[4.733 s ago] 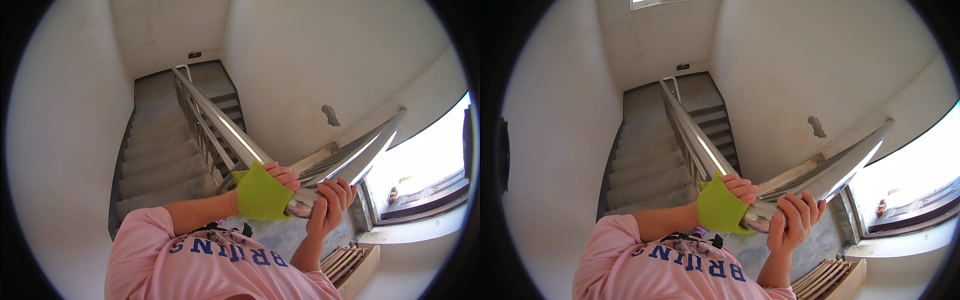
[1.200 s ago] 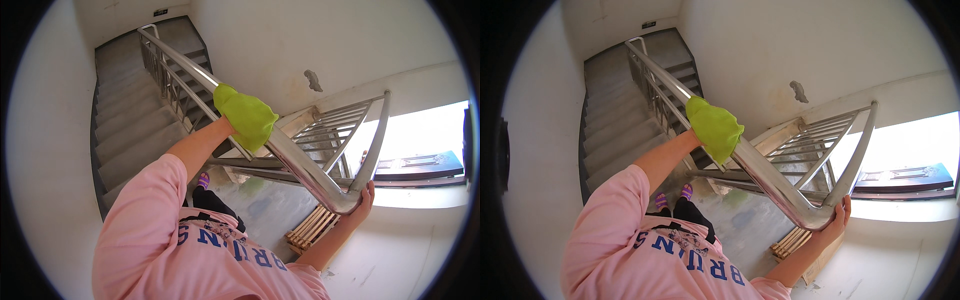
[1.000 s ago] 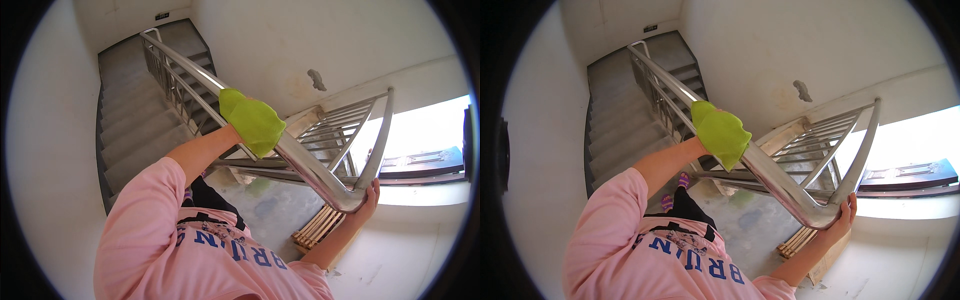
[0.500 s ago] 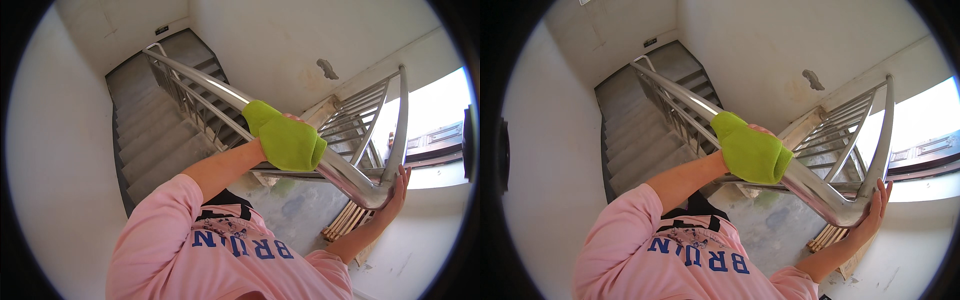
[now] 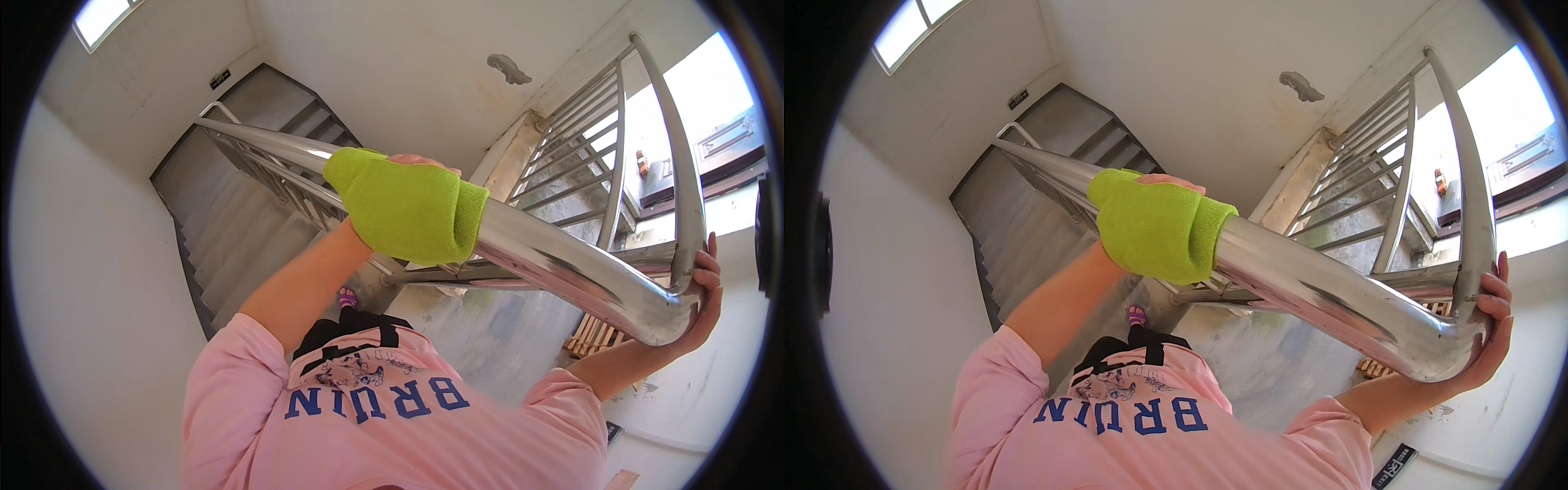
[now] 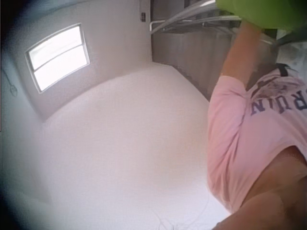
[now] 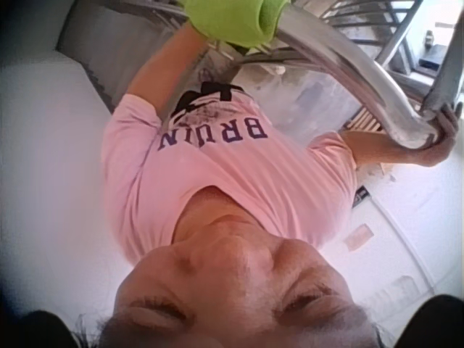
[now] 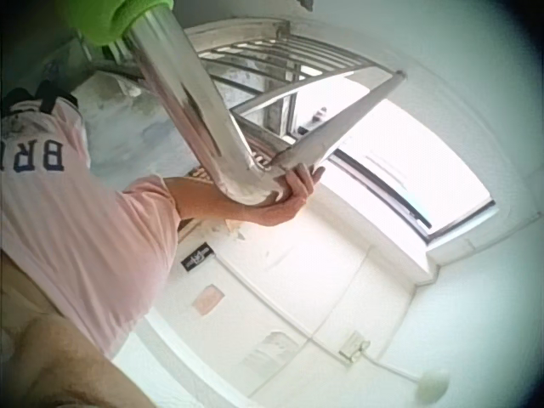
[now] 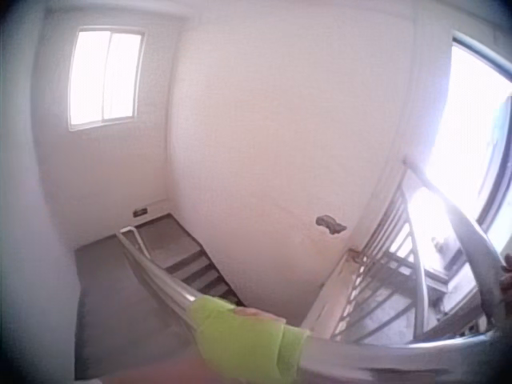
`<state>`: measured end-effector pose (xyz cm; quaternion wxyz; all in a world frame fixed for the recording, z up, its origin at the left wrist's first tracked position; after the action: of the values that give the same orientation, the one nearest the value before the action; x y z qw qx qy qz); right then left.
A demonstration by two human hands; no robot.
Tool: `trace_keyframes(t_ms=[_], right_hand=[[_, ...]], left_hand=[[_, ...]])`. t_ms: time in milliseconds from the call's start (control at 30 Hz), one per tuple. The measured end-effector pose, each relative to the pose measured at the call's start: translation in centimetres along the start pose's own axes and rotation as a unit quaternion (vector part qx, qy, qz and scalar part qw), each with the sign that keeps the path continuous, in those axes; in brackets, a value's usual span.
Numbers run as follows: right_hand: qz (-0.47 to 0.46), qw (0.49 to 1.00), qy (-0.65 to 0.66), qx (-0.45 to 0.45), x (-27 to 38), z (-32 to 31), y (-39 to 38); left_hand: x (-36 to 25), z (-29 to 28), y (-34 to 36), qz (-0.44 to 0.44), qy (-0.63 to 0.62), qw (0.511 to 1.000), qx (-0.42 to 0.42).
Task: The person wipes the metal handrail of a staircase with a green cloth. They move along the stairs, cleaning the railing from top to bottom while holding the cloth in their right hand.
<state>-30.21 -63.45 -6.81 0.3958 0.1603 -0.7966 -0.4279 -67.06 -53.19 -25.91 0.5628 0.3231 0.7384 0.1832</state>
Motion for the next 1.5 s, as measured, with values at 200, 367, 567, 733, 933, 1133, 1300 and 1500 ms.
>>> trace_keyframes(t_ms=[200,367,567,733,933,1133,1300,1500], right_hand=[[-0.04,0.999,-0.024,-0.025,0.2,0.9,-0.2],[-0.145,0.979,-0.145,0.013,-0.1,0.7,-0.1],[-0.123,0.988,-0.075,-0.055,0.3,1.6,-0.1],[-0.169,0.972,-0.14,-0.088,0.1,1.6,-0.4],[-0.082,0.996,-0.021,-0.035,-0.1,0.3,0.0],[-0.087,0.993,-0.062,-0.047,0.1,1.0,-0.5],[-0.088,0.994,-0.052,-0.036,-0.3,0.5,-0.4],[-0.102,0.99,-0.092,-0.039,-0.4,0.2,-0.6]], left_hand=[[1.5,-0.4,-1.3,0.158,0.302,0.933,-0.116],[3.9,1.8,-6.5,0.073,0.362,0.893,-0.257],[10.5,2.3,-19.2,-0.338,-0.088,0.936,0.036],[1.1,5.0,-10.7,-0.131,0.117,0.979,0.101],[-5.0,9.6,-3.1,0.28,0.306,0.894,0.166],[-4.2,12.7,-1.8,0.235,0.167,0.957,0.044],[-2.8,13.2,-2.0,0.242,0.123,0.963,0.002],[-2.8,11.8,-3.7,0.076,0.206,0.961,0.166]])
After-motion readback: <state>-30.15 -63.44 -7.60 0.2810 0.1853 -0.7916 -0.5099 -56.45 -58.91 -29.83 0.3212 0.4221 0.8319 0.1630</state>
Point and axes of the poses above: each hand's wrist, its own y-axis towards the middle knuckle, its own z-axis out of the palm, x = y × z, the point moved 1 cm from there along y, towards the middle knuckle, and after that the axes turned 7 degrees about -y, right-handed, at the moved point
